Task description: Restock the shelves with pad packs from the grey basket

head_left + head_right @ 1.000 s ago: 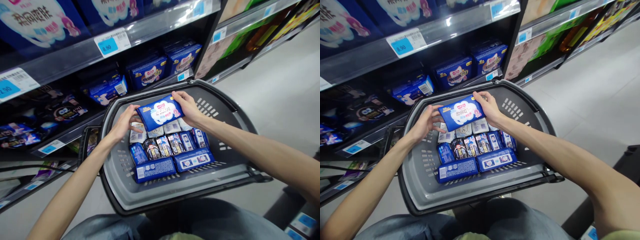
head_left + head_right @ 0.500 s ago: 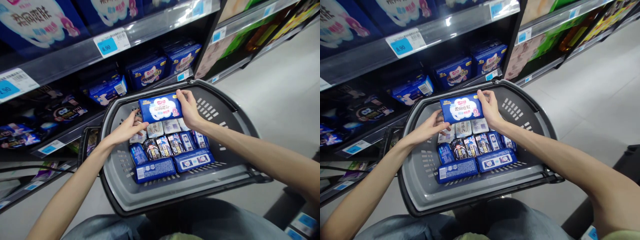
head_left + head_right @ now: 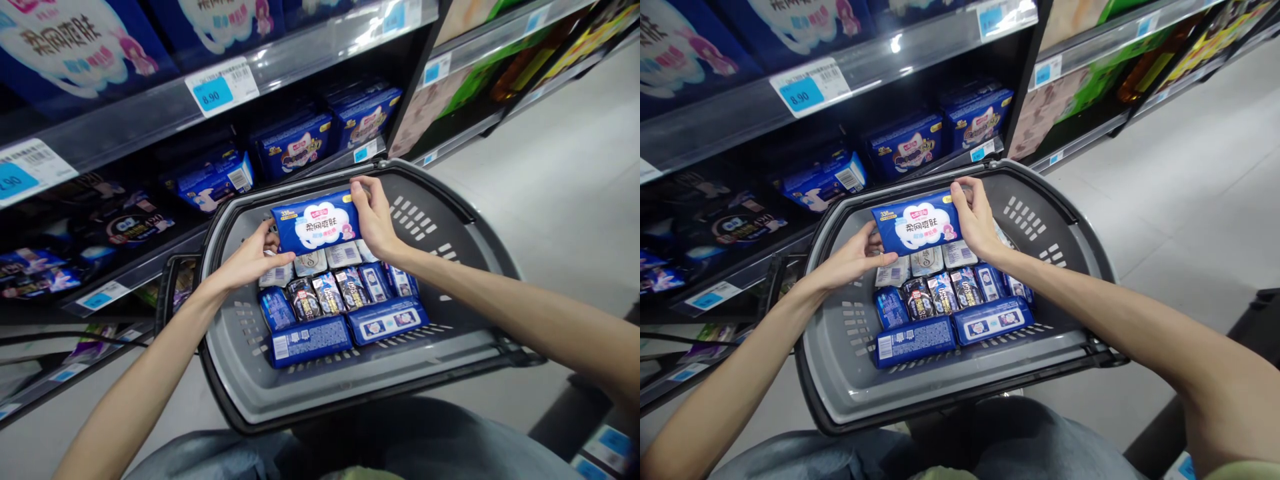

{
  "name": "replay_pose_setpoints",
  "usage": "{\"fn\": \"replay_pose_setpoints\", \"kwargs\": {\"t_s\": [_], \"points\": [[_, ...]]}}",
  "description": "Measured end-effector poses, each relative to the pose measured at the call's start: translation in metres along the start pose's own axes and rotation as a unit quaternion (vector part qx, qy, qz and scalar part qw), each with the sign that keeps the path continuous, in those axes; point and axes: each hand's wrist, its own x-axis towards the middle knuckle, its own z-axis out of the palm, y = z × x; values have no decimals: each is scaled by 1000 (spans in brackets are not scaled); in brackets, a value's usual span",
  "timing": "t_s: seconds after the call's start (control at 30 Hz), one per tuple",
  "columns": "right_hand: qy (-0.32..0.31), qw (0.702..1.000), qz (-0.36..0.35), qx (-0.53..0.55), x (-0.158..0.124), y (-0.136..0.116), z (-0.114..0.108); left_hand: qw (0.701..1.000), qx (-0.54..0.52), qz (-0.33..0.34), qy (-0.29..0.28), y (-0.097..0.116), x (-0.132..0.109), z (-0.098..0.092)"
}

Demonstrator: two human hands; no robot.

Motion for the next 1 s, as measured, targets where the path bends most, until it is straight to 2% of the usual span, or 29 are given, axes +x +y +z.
{"fn": "replay_pose_setpoints", "kwargs": {"t_s": [0.37, 0.57, 0.7, 0.77, 0.83, 0.93, 1.0], "points": [[11, 1000, -11, 14, 6, 4, 0, 1000, 1, -18, 3, 8, -2, 3], [-26, 1000, -7, 16, 3, -1, 1, 999, -42, -12, -3, 11, -2, 4], [-42, 999, -3, 15, 5, -2, 1, 997, -74, -18, 29, 8, 0, 2], [-76, 996, 30, 30, 10, -3, -2, 992, -113, -25, 54, 6, 2, 1], [-154, 984, 76, 51, 18, -6, -9, 985, -150, -30, 75, 4, 3, -1], [-308, 943, 119, 50, 31, -11, -26, 982, -163, -32, 86, 3, 4, -1], [-350, 925, 142, 40, 38, -11, -36, 983, -159, -29, 82, 2, 4, -1]]}}
